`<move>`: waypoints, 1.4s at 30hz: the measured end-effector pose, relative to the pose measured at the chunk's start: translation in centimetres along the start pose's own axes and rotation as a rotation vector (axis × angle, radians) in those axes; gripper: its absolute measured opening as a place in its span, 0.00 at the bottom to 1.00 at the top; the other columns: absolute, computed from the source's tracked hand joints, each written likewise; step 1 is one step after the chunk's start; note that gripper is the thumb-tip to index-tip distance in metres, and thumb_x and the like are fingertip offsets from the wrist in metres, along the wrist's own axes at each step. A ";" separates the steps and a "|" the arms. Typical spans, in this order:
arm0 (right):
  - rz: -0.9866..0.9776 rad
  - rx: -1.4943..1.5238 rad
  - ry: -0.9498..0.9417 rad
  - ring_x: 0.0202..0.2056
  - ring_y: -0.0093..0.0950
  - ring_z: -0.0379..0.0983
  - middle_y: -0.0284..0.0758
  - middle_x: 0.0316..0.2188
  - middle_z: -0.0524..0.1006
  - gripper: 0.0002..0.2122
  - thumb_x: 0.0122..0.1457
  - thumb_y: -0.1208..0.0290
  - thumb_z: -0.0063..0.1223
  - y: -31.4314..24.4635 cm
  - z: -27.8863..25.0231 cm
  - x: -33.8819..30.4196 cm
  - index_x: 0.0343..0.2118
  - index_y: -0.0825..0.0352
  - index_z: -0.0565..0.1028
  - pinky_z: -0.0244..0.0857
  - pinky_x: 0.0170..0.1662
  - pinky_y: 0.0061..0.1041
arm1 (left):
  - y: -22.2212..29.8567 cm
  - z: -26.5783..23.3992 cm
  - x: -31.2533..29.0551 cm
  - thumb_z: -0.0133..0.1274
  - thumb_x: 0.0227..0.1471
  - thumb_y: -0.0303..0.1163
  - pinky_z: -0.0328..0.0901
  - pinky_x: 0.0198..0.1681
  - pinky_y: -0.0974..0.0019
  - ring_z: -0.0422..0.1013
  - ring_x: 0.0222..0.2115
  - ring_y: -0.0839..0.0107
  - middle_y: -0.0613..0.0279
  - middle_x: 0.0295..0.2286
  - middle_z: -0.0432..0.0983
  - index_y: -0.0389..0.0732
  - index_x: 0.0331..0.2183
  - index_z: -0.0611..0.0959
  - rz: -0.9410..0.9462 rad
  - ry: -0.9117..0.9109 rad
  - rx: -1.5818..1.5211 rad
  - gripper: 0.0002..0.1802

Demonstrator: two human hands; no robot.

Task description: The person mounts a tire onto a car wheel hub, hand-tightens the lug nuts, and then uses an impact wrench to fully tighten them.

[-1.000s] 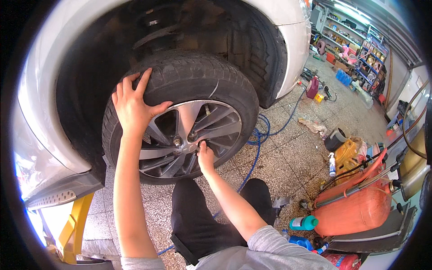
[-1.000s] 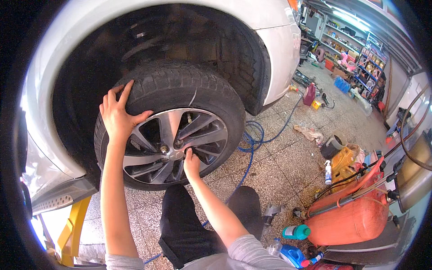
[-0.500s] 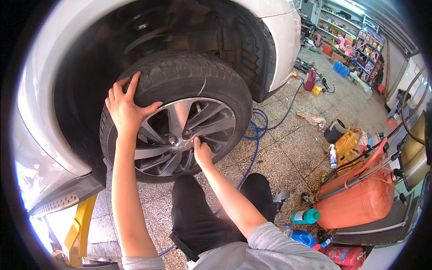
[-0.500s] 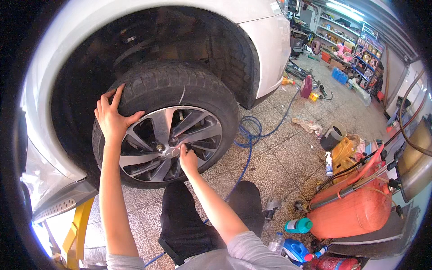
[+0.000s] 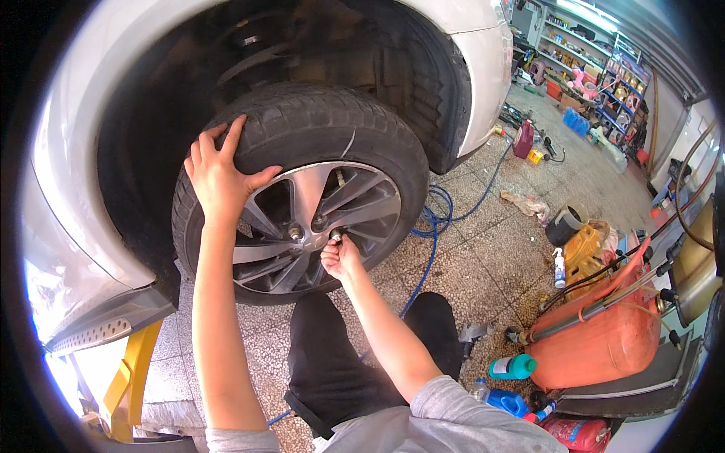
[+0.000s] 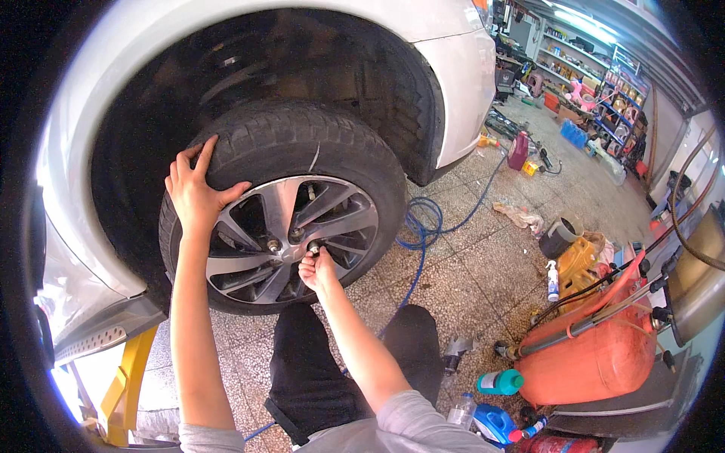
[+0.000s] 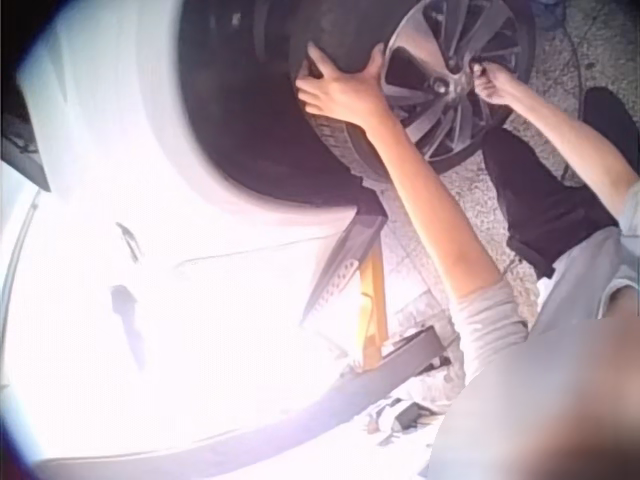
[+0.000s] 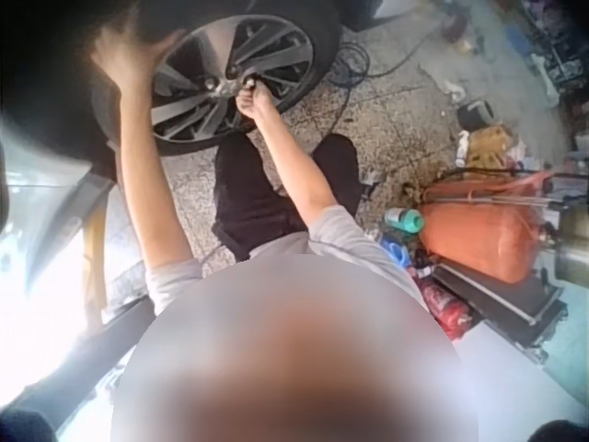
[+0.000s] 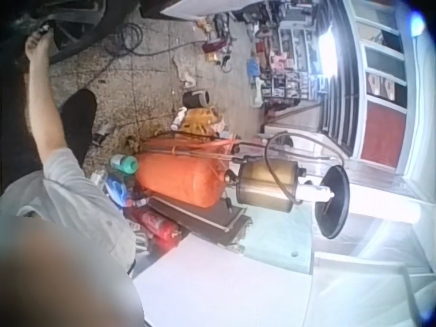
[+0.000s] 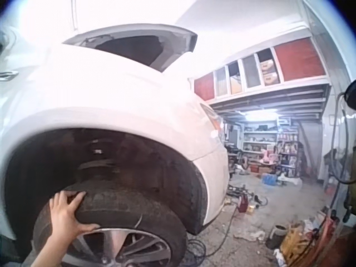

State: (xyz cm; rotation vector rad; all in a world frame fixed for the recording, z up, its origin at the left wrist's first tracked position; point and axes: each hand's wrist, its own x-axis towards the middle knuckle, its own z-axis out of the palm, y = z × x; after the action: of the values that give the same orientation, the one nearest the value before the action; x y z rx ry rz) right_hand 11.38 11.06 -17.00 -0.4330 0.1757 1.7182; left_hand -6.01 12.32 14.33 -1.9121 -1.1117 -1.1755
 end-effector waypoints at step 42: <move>-0.038 -0.055 0.012 0.12 0.17 0.48 0.23 0.13 0.56 0.26 0.68 0.40 0.35 0.3 0.0 0.9 0.23 0.58 0.64 0.42 0.15 0.19 | -0.6 -0.2 -0.6 0.71 0.23 0.61 0.63 0.51 0.52 0.69 0.48 0.56 0.59 0.46 0.72 0.56 0.56 0.79 -0.036 0.019 0.002 0.53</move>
State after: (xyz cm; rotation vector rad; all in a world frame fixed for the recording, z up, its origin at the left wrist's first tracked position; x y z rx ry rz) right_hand 10.92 11.84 -17.41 -0.4844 0.1289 1.6863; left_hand -6.73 12.22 13.92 -1.8828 -1.1411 -1.2091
